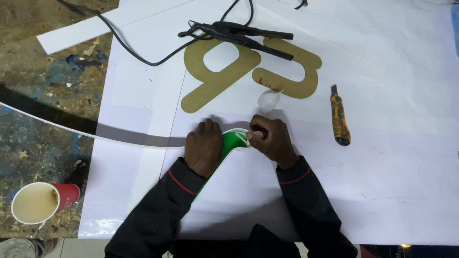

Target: The person applies adhesive from a squeeze bottle onto a green curved plastic piece and presses it onto a white surface. The person repeatedly applies adhesive and smooths the piece to ensure it adheres properly.

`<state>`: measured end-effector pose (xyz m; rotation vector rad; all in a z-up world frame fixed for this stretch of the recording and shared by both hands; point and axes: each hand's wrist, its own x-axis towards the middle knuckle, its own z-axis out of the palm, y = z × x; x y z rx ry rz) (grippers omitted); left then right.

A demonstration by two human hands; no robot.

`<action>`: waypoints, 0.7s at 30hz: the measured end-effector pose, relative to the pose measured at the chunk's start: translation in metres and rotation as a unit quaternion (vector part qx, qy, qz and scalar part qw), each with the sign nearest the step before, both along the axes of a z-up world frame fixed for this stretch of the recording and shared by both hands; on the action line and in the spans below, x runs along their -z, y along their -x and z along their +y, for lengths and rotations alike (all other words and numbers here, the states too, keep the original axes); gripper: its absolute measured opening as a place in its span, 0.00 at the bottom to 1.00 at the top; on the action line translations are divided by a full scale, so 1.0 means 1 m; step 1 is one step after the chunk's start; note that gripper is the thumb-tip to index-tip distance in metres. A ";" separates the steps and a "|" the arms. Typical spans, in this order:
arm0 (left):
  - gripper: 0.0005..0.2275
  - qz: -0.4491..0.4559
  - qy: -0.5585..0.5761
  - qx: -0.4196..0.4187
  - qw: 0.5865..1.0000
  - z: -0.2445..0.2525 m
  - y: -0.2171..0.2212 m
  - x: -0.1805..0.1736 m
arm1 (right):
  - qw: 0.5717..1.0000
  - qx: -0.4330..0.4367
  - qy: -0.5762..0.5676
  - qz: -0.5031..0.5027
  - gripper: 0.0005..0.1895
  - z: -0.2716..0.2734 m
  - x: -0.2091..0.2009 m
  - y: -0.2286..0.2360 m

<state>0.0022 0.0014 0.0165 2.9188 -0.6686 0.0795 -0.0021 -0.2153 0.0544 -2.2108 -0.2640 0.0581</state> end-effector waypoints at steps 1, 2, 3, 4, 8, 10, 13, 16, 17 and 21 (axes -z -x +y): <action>0.04 0.001 0.001 -0.001 1.000 0.000 0.000 0.001 | 1.000 -0.001 0.001 0.001 0.19 0.002 -0.004 0.001; 0.03 -0.002 -0.012 -0.003 1.000 -0.001 -0.001 0.002 | 1.000 -0.005 0.007 0.000 0.19 0.003 -0.007 0.001; 0.03 -0.002 -0.024 -0.003 1.000 -0.002 0.000 0.004 | 1.000 -0.006 0.013 0.002 0.20 0.004 -0.009 0.004; 0.03 0.001 -0.025 -0.002 1.000 -0.002 0.001 0.005 | 1.000 -0.005 0.012 0.005 0.20 0.003 -0.003 0.003; 0.04 -0.005 -0.005 -0.003 1.000 -0.001 0.001 0.011 | 0.998 -0.006 0.012 -0.066 0.21 -0.002 0.009 0.006; 0.04 -0.022 -0.013 -0.004 1.000 0.000 0.000 0.009 | 0.996 0.003 0.016 -0.087 0.23 -0.007 0.010 0.012; 0.03 -0.014 -0.011 -0.004 1.000 0.000 0.002 0.003 | 0.985 0.056 0.073 -0.148 0.27 -0.018 0.006 0.031; 0.03 -0.027 -0.018 -0.007 0.999 0.001 0.001 0.000 | 0.967 0.177 0.125 -0.133 0.23 -0.015 -0.004 0.046; 0.03 -0.032 -0.004 -0.002 0.999 0.001 0.001 -0.006 | 0.962 0.198 0.151 -0.110 0.23 -0.011 -0.004 0.048; 0.03 -0.071 0.000 -0.001 0.997 0.001 0.003 -0.005 | 0.936 0.264 0.148 -0.180 0.22 0.007 -0.001 0.060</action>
